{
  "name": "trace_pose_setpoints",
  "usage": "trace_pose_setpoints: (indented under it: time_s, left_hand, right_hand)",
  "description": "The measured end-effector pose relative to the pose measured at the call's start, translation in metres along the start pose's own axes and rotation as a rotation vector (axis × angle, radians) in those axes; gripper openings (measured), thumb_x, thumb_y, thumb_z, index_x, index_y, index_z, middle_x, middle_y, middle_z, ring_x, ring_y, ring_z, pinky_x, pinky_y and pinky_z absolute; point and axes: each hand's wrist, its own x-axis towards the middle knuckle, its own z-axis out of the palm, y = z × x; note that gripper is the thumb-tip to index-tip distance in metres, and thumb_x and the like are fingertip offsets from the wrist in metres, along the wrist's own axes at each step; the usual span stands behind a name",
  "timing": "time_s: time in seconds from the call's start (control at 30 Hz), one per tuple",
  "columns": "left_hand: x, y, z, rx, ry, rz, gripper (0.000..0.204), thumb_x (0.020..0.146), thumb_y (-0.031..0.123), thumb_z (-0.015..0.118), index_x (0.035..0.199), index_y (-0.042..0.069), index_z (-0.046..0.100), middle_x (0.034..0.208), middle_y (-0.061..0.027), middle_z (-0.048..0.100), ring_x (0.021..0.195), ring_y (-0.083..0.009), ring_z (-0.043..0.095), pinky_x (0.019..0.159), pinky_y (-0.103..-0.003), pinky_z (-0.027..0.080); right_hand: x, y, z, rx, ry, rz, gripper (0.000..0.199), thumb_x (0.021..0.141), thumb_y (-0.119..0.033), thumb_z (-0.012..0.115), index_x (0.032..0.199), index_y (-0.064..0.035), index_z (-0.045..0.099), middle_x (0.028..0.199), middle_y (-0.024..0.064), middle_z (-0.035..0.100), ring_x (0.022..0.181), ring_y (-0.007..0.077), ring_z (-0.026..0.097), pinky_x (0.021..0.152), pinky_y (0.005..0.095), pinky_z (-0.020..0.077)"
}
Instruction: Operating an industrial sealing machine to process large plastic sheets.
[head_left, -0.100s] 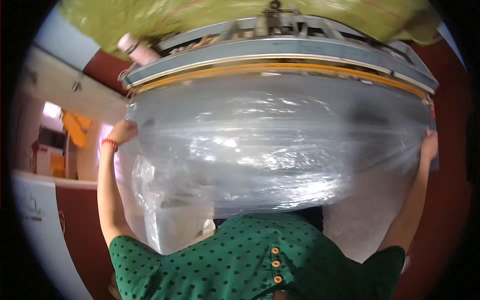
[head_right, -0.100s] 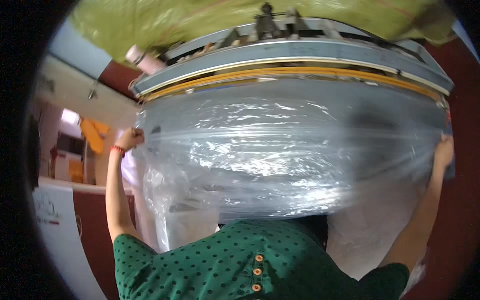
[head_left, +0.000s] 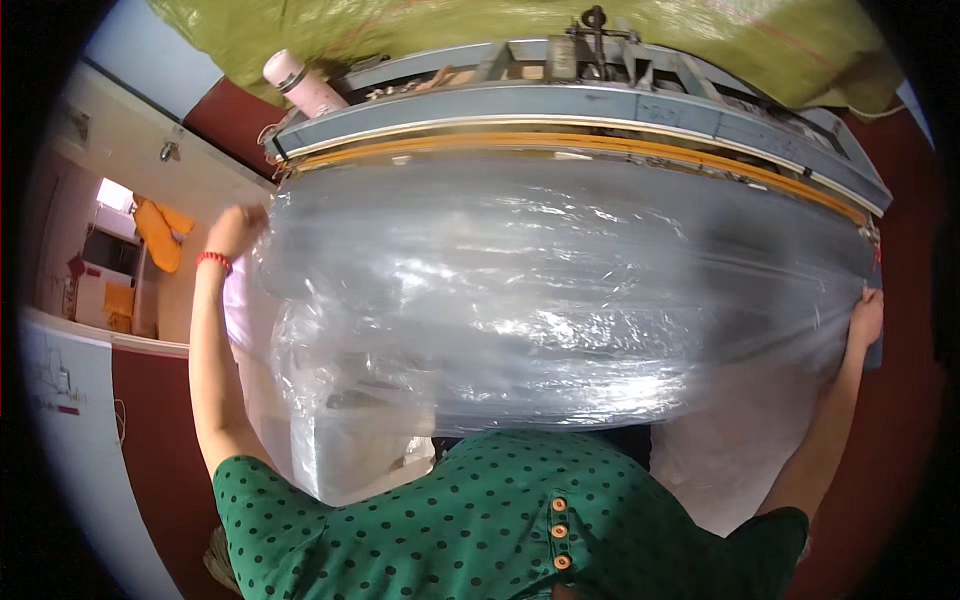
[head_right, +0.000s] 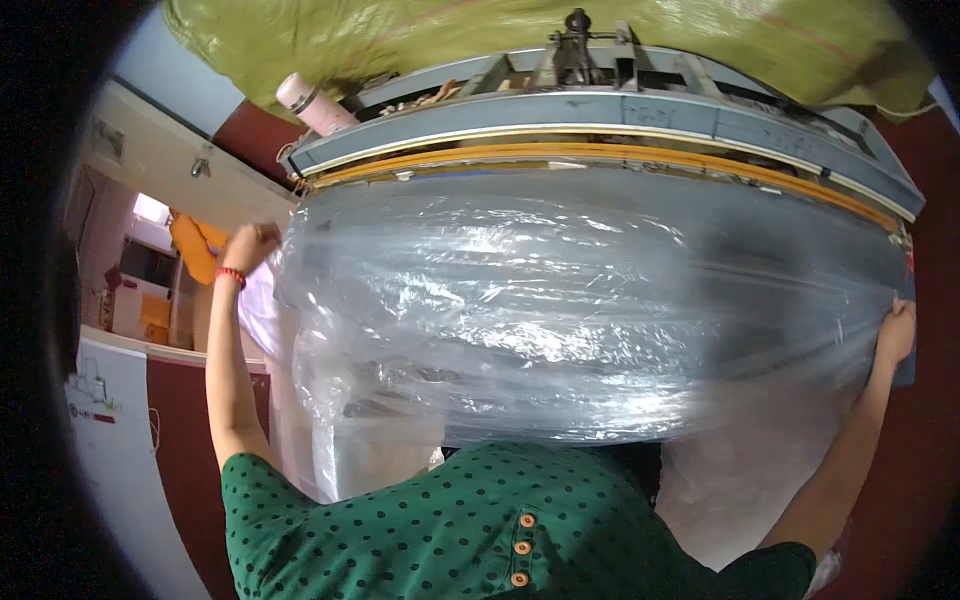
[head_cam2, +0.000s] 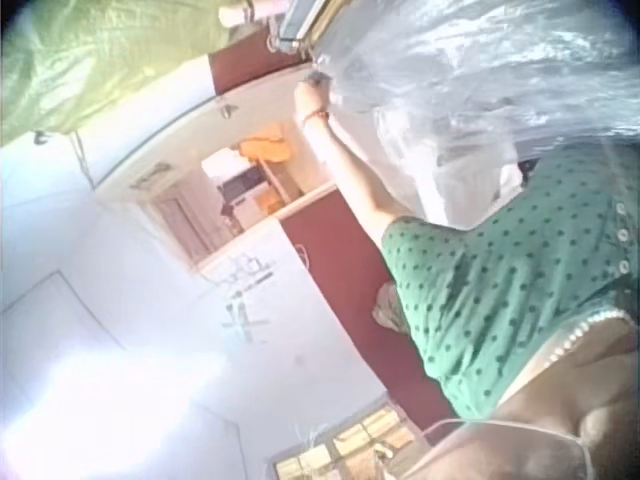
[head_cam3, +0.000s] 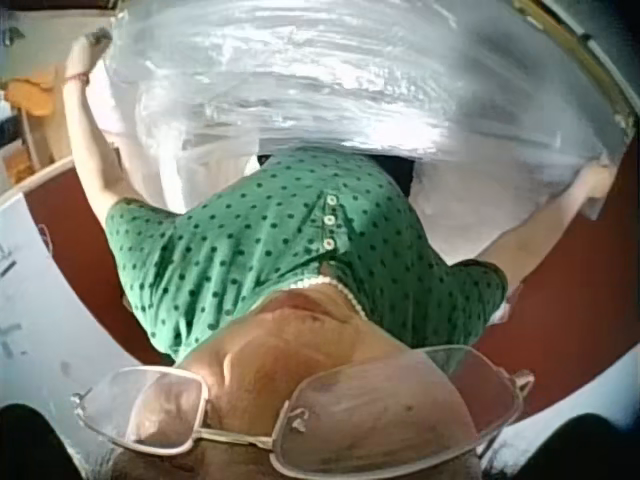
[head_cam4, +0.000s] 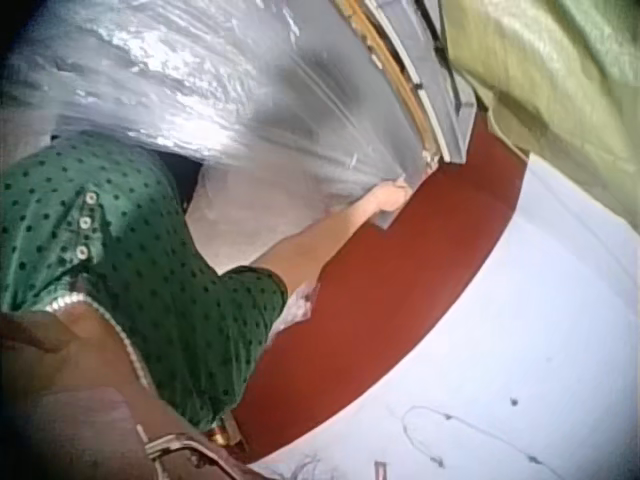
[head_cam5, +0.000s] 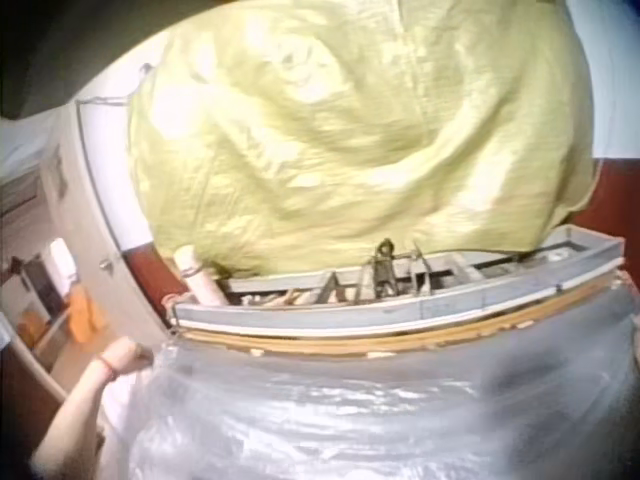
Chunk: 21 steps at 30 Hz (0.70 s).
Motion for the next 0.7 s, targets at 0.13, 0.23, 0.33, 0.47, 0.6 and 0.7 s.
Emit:
trace_pose_setpoints:
  time_s: [0.13,0.23,0.33,0.47,0.6,0.7]
  left_hand:
    - [-0.005,0.018,-0.027,0.214,0.793,-0.172,0.010,0.073,0.011,0.054,0.082,0.005,0.055,0.074,-0.0118,0.057,0.068,-0.0297,0.056,0.059,-0.036,0.045]
    - [-0.018,0.100,0.008,-0.367,0.778,-0.004,0.013,0.073,0.007,0.058,0.085,0.005,0.055,0.088,-0.0099,0.055,0.084,-0.0257,0.054,0.072,-0.036,0.045]
    - [-0.022,0.117,0.066,-0.292,0.315,0.411,0.036,0.079,0.015,0.054,0.113,0.007,0.047,0.118,-0.0144,0.044,0.114,-0.0280,0.038,0.093,-0.038,0.032]
    - [-0.006,0.002,0.160,-0.355,0.249,0.072,0.051,0.083,0.025,0.048,0.129,0.009,0.031,0.135,-0.0126,0.027,0.125,-0.0290,0.023,0.100,-0.039,0.022]
    - [0.029,-0.043,0.176,-0.197,0.288,0.079,0.051,0.085,0.029,0.046,0.129,0.009,0.031,0.135,-0.0118,0.027,0.125,-0.0279,0.024,0.100,-0.039,0.022]
    - [0.047,-0.052,0.176,-0.258,0.310,-0.001,0.051,0.085,0.035,0.043,0.125,0.005,0.036,0.132,-0.0148,0.031,0.123,-0.0304,0.028,0.100,-0.039,0.023]
  right_hand:
    - [0.000,-0.020,-0.007,0.005,-0.042,0.059,0.028,0.086,-0.031,0.042,0.093,-0.0042,0.050,0.092,0.0183,0.056,0.085,0.0376,0.052,0.067,0.0432,0.0397]
    - [-0.004,-0.010,-0.013,-0.024,-0.053,0.098,0.030,0.086,-0.031,0.041,0.093,-0.0033,0.049,0.091,0.0188,0.056,0.085,0.0382,0.051,0.068,0.0437,0.0392]
    - [0.001,0.004,-0.004,-0.021,-0.035,0.071,0.030,0.086,-0.031,0.041,0.093,-0.0027,0.048,0.092,0.0195,0.055,0.085,0.0381,0.051,0.068,0.0436,0.0390]
    - [0.009,0.004,0.008,0.000,-0.042,0.054,0.031,0.086,-0.033,0.041,0.092,-0.0028,0.048,0.092,0.0196,0.055,0.085,0.0391,0.051,0.067,0.0443,0.0393]
    - [0.007,0.011,0.006,-0.048,-0.027,0.069,0.031,0.086,-0.034,0.041,0.092,-0.0040,0.048,0.092,0.0189,0.055,0.085,0.0387,0.052,0.066,0.0444,0.0395]
    - [0.007,0.012,0.005,-0.053,-0.022,0.068,0.031,0.086,-0.034,0.041,0.092,-0.0048,0.048,0.092,0.0186,0.056,0.085,0.0382,0.052,0.066,0.0443,0.0396]
